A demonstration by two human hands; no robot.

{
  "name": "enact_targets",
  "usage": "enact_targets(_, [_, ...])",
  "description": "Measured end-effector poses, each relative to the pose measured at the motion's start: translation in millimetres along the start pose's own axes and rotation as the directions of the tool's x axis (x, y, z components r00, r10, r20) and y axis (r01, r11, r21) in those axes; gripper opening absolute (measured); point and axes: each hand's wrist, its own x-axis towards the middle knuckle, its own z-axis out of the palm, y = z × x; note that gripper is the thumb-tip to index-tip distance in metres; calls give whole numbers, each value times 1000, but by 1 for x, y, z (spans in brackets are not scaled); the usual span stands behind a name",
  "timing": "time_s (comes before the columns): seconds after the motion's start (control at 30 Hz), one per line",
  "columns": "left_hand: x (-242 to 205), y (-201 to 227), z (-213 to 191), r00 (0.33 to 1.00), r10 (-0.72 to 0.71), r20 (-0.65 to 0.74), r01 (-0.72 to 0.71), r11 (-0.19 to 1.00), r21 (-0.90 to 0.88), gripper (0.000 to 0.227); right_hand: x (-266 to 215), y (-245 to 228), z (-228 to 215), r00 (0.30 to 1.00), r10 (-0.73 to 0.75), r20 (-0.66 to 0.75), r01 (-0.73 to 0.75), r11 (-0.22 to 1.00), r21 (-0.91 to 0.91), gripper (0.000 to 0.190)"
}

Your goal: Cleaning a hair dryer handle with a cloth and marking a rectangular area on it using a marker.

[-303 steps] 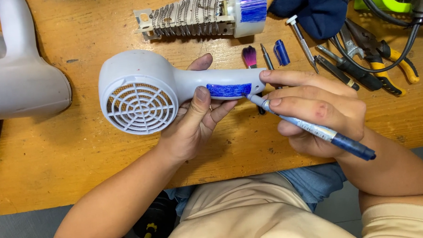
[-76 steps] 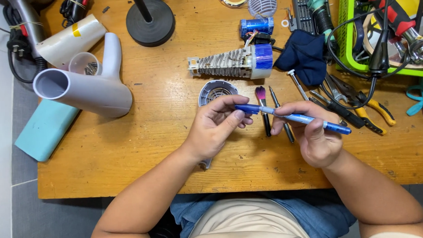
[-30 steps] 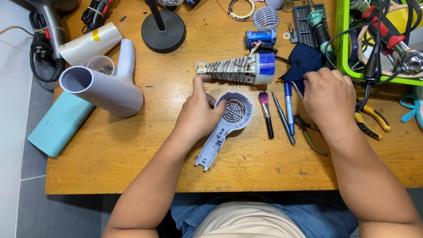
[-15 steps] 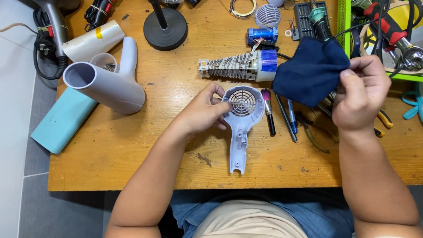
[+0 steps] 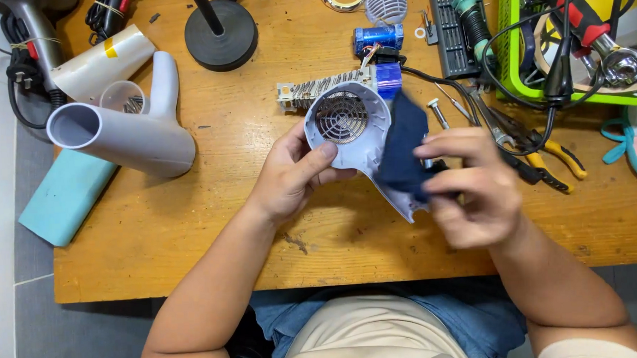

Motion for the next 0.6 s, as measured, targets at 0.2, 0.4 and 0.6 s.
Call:
enact_targets(0.2, [6, -34, -11, 978, 206, 40, -207, 977, 55, 62, 7, -12, 33, 907, 415, -73, -413, 910, 31, 42])
enact_targets(0.4, [4, -42, -7, 951, 298, 84, -302, 952, 47, 70, 1, -11, 17, 815, 558, 155, -544, 829, -126, 53])
enact_targets(0.6, [-1, -34, -4, 936, 332, 113, -333, 943, -16, 72, -21, 10, 18, 861, 463, 212, -445, 886, -130, 38])
